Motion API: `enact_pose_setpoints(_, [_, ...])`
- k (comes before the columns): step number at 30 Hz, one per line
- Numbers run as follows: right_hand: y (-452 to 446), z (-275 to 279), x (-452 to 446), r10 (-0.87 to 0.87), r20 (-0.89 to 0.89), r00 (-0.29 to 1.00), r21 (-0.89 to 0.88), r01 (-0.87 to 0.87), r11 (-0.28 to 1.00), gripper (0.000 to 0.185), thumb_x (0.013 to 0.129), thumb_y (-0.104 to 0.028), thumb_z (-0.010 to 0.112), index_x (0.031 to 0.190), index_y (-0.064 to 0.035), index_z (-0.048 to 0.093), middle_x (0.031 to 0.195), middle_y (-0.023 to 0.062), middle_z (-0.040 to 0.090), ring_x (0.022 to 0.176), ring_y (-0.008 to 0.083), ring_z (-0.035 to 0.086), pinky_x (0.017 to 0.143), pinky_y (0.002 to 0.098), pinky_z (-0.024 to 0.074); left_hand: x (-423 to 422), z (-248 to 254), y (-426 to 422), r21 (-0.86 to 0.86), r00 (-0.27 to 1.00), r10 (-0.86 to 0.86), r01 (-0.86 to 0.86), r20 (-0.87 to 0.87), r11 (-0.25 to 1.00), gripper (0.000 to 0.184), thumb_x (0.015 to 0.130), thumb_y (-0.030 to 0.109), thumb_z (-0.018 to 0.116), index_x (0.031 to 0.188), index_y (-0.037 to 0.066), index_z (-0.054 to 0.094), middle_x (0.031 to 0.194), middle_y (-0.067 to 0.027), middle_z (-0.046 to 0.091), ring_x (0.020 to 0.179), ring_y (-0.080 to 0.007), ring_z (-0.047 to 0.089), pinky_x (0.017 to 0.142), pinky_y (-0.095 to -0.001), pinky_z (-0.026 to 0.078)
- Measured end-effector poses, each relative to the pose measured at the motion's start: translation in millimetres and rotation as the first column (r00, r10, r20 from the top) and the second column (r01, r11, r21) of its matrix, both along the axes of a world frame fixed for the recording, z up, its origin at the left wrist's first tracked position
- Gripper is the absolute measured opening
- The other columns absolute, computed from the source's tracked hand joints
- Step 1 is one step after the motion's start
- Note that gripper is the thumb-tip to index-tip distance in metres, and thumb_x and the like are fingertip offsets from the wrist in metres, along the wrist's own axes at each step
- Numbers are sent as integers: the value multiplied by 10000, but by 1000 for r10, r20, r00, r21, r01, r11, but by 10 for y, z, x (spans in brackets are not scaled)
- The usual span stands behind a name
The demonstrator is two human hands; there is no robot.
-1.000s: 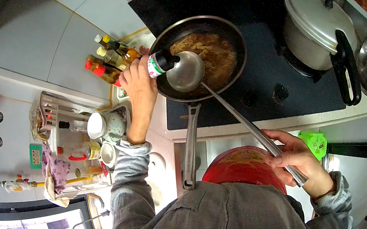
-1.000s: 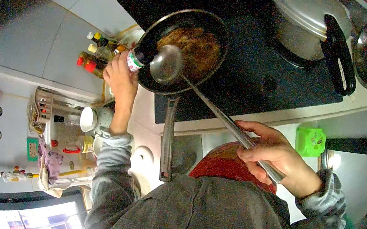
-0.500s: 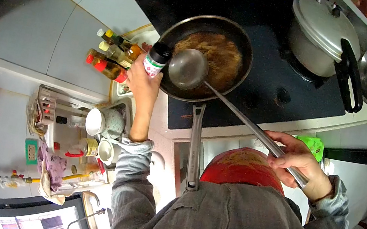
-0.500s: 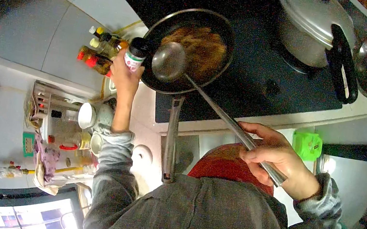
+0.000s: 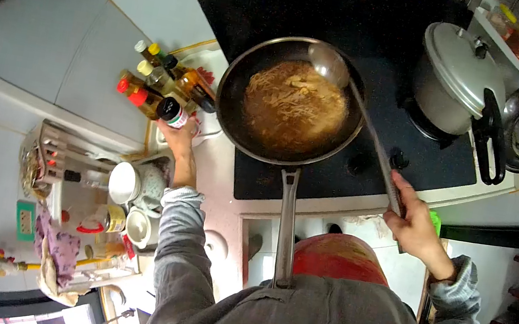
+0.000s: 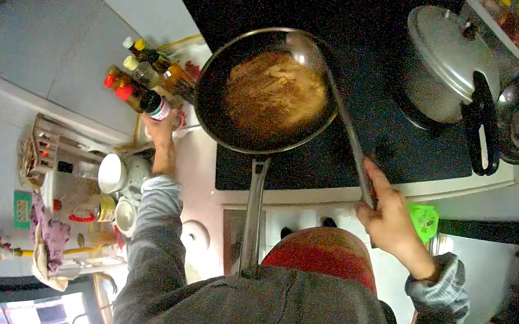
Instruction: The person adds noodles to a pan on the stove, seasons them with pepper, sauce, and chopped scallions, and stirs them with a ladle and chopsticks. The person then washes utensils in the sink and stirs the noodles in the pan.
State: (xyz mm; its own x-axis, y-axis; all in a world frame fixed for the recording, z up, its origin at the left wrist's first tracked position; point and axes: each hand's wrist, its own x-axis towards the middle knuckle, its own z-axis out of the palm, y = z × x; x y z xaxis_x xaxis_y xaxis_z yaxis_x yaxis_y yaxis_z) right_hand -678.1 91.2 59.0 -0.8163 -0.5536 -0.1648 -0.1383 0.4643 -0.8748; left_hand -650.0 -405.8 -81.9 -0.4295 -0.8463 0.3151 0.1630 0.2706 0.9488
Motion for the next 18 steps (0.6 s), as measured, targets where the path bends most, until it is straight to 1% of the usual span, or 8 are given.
enact_pose_setpoints(1, [-49,30,9,-17,102,995,25,15,1000,636,735,22,542,1328,-41,319,724,57,528,492,105,504,455,242,419,-69,-227,-186,-103,997,71,-68,25,992,597,589,-98,699,1084,19,387,906,-76,525,795,-174,558,709,-278,483])
enact_pose_setpoints(2, [-81,7,28,-37,322,946,-157,92,983,629,730,29,552,1316,-34,333,711,57,525,453,112,493,419,232,407,-114,-311,-249,-94,997,69,-65,38,993,607,573,-75,722,1081,12,400,917,-87,529,815,-194,558,727,-300,477])
enact_pose_setpoints(5, [-112,262,22,23,544,839,-285,159,945,629,719,36,570,1303,-30,345,698,50,523,444,108,488,395,215,389,-220,-650,-475,-205,945,242,-198,219,959,637,533,-17,768,1073,-2,432,947,-117,541,865,-246,552,774,-354,452])
enact_pose_setpoints(7, [-123,334,57,25,579,815,-288,176,941,642,709,48,577,1302,-33,346,705,53,526,437,102,479,384,215,380,-294,-943,-687,-230,938,254,-200,237,953,659,510,14,786,1073,-6,445,963,-134,548,885,-271,548,799,-377,433])
enact_pose_setpoints(9, [-141,359,88,21,590,807,-285,185,940,646,713,53,574,1309,-41,343,709,56,529,432,101,475,384,215,377,-364,-1122,-838,-174,978,157,-133,135,976,673,486,37,796,1067,-3,459,966,-134,555,900,-273,546,818,-368,424])
enact_pose_setpoints(13, [-227,318,123,27,448,893,-222,82,972,644,739,35,558,1331,-57,323,719,51,534,478,99,498,421,201,383,-428,-1019,-777,-12,1000,28,-28,7,1000,652,497,16,785,1067,1,467,993,-120,551,922,-231,545,840,-326,420])
enact_pose_setpoints(15, [-288,217,118,38,301,953,-159,10,987,626,754,22,548,1333,-59,326,754,48,552,517,113,523,456,206,400,-437,-1095,-863,-41,994,10,-6,105,999,628,527,-19,761,1079,2,462,1018,-114,547,932,-223,542,837,-318,423])
enact_pose_setpoints(18, [-416,94,-15,77,-90,993,115,-66,991,618,722,20,537,1310,-50,360,916,168,598,618,255,577,578,291,461,-307,-1148,-765,140,999,28,-24,-21,990,579,571,-46,732,1080,3,460,1018,-101,547,929,-227,545,826,-308,430])
